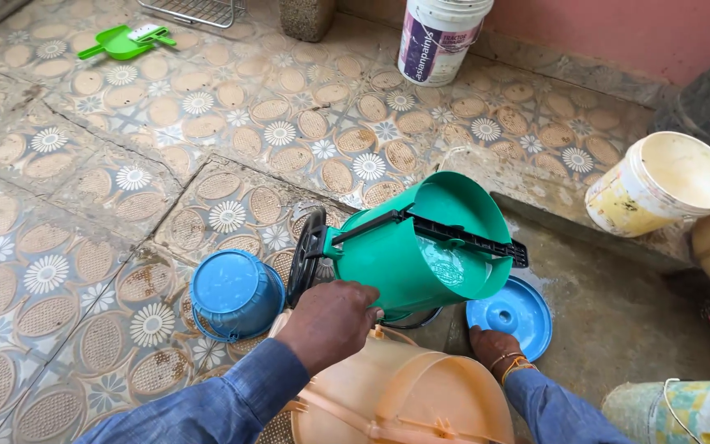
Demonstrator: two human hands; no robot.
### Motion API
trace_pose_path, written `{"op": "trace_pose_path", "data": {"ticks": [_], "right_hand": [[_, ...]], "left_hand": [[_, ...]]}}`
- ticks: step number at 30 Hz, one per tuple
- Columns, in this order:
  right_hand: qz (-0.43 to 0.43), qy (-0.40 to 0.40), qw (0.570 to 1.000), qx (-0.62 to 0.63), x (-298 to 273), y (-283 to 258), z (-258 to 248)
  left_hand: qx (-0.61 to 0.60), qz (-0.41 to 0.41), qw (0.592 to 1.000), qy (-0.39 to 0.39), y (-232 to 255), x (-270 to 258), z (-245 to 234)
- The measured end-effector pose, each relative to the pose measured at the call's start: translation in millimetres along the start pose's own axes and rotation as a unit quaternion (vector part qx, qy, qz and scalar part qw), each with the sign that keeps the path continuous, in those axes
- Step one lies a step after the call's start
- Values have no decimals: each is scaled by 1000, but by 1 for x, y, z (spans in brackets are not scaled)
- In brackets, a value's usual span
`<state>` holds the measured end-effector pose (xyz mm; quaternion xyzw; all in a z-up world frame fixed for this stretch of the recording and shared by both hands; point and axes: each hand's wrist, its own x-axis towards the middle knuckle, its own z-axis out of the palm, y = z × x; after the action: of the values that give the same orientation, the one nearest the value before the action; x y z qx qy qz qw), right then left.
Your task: Washing various plastic buckets, lids, and mugs with water.
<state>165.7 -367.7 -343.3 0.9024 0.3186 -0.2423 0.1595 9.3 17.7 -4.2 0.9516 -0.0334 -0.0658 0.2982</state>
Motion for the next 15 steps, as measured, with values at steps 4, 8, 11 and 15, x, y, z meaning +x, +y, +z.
{"op": "trace_pose_path", "data": {"ticks": [4,8,11,15], "right_hand": [[39,-16,999,21,-13,-4,-25],[14,-31,999,-7,-11,0,-7],[26,-74,997,-3,-13,-2,-4],[-29,-31,998,-50,-40,-4,-41]], "left_hand": [[5,-3,1000,-11,-2,2,1],[5,7,1000,-3,-3,4,3],[6,12,1000,5,-2,5,1],[7,14,1000,21,-2,3,-3]]}}
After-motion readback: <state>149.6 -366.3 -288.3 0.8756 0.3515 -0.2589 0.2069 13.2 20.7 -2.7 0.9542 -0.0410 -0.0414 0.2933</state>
